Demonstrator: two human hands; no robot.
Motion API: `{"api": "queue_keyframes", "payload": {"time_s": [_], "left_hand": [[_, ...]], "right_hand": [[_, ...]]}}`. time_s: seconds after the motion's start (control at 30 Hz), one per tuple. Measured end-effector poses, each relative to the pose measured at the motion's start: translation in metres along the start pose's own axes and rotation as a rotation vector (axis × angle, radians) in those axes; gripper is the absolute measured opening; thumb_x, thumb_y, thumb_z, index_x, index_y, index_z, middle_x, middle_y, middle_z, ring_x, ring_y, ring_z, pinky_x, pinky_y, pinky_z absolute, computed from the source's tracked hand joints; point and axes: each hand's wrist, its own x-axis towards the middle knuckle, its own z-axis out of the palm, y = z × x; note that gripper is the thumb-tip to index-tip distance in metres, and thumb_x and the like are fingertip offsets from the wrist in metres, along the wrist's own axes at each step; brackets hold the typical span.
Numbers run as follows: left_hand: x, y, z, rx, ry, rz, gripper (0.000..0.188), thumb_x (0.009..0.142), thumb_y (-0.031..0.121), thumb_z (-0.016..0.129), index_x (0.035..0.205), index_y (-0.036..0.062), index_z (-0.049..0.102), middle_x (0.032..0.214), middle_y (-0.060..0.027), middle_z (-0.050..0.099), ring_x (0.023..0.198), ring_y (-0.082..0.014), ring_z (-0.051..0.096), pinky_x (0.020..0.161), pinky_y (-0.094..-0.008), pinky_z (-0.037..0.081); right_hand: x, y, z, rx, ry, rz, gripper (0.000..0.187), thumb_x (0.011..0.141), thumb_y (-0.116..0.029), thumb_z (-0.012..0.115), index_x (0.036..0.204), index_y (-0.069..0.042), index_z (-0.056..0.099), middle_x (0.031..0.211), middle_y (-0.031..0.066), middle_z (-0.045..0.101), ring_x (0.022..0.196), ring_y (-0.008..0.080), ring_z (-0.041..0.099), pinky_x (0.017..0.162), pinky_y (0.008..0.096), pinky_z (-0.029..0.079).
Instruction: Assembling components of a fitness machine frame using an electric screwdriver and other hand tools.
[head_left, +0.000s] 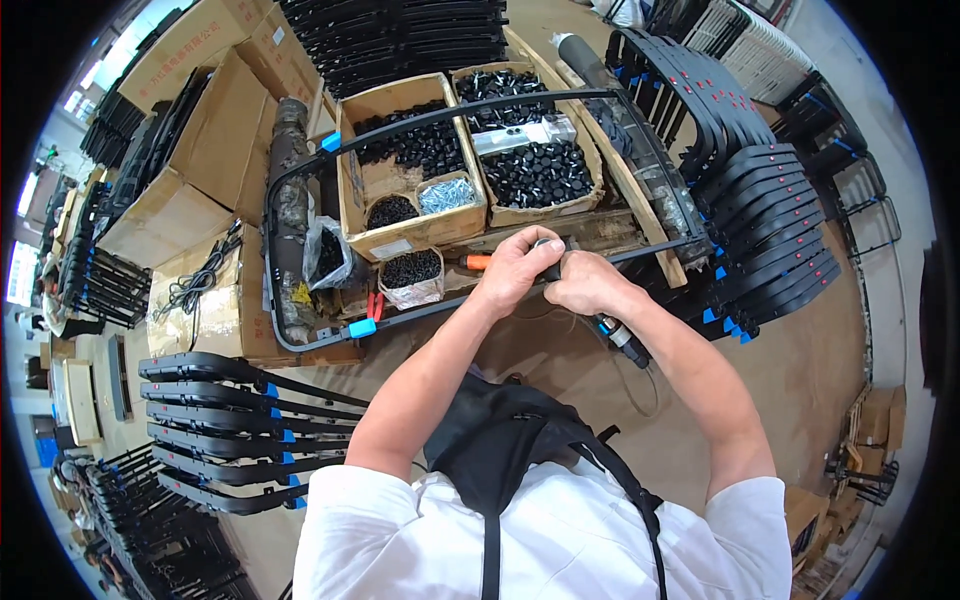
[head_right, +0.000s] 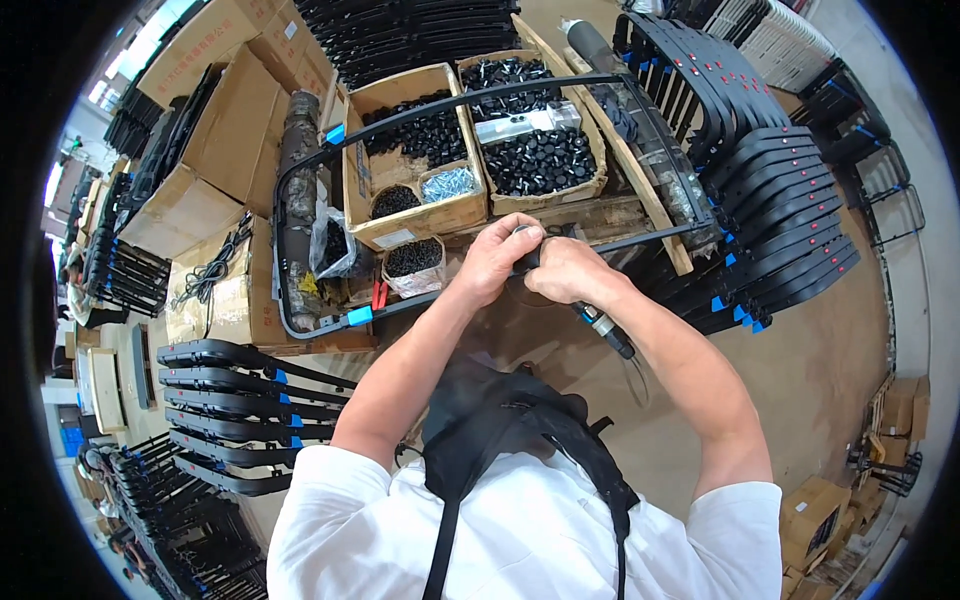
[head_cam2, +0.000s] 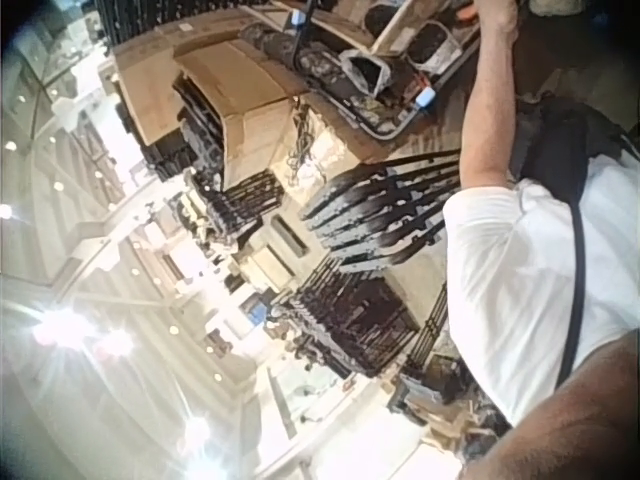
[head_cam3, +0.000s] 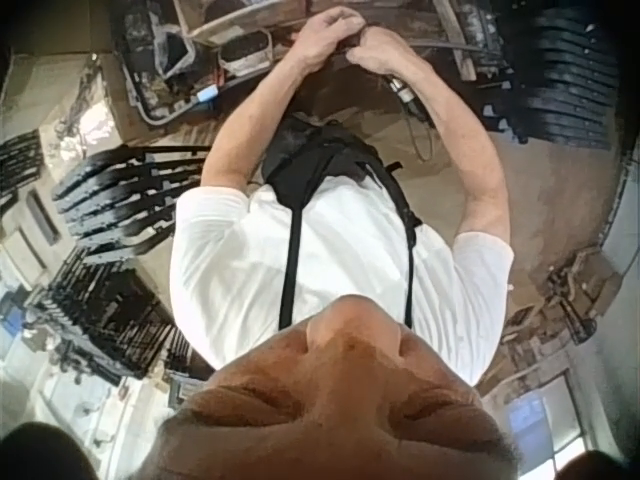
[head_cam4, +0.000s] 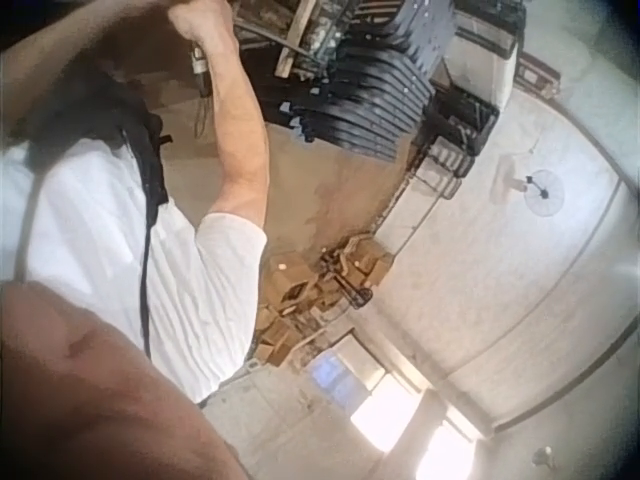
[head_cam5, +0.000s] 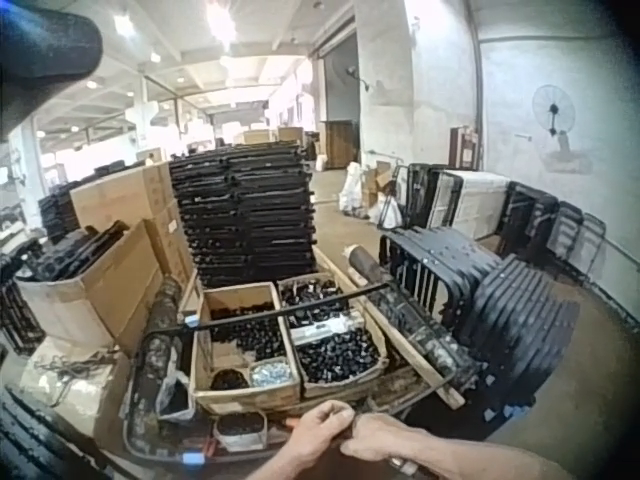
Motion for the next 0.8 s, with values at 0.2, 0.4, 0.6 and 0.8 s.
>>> {"api": "queue_keyframes", "payload": {"time_s": [0.2, 0.4, 0.6, 0.8], "left_hand": [[0.005, -0.003, -0.004, 0.022, -0.003, 0.017, 0.017, 0.104, 0.021, 0.073, 0.113, 0.0069, 0.071, 0.101, 0.0021, 0.069, 0.094, -0.0069, 0.061, 0.086, -0.0276, 0.052], [0.009, 0.012, 0.002, 0.04, -0.009, 0.03, 0.019, 0.102, 0.023, 0.075, 0.11, 0.0068, 0.07, 0.1, 0.0021, 0.067, 0.094, -0.0075, 0.059, 0.086, -0.028, 0.051], [0.009, 0.119, -0.045, 0.362, 0.147, 0.635, 0.024, 0.092, 0.025, 0.077, 0.09, 0.0026, 0.069, 0.112, -0.0105, 0.06, 0.111, -0.025, 0.056, 0.099, -0.0399, 0.045], [0.006, 0.102, -0.2, 0.028, 0.617, -0.029, 0.038, 0.107, 0.04, 0.066, 0.106, 0.0024, 0.069, 0.105, -0.0054, 0.064, 0.1, -0.016, 0.06, 0.091, -0.0327, 0.049]], "right_hand": [[0.011, 0.008, 0.008, 0.025, 0.041, -0.086, 0.042, 0.081, -0.031, 0.066, 0.097, 0.007, 0.074, 0.102, 0.0336, 0.073, 0.104, 0.0462, 0.073, 0.089, 0.0524, 0.056], [0.008, 0.005, -0.004, 0.017, 0.066, -0.125, 0.046, 0.079, -0.029, 0.066, 0.107, 0.007, 0.071, 0.106, 0.0343, 0.073, 0.106, 0.0478, 0.071, 0.091, 0.0527, 0.055], [0.006, -0.095, -0.076, 0.284, 0.099, -0.259, 0.057, 0.084, -0.024, 0.079, 0.132, 0.001, 0.063, 0.117, 0.0234, 0.076, 0.105, 0.0348, 0.076, 0.093, 0.0436, 0.057], [0.13, -0.156, -0.002, -0.112, 0.422, -0.526, 0.066, 0.083, -0.024, 0.081, 0.14, -0.004, 0.055, 0.112, 0.0255, 0.073, 0.098, 0.0442, 0.075, 0.084, 0.0497, 0.061]]}}
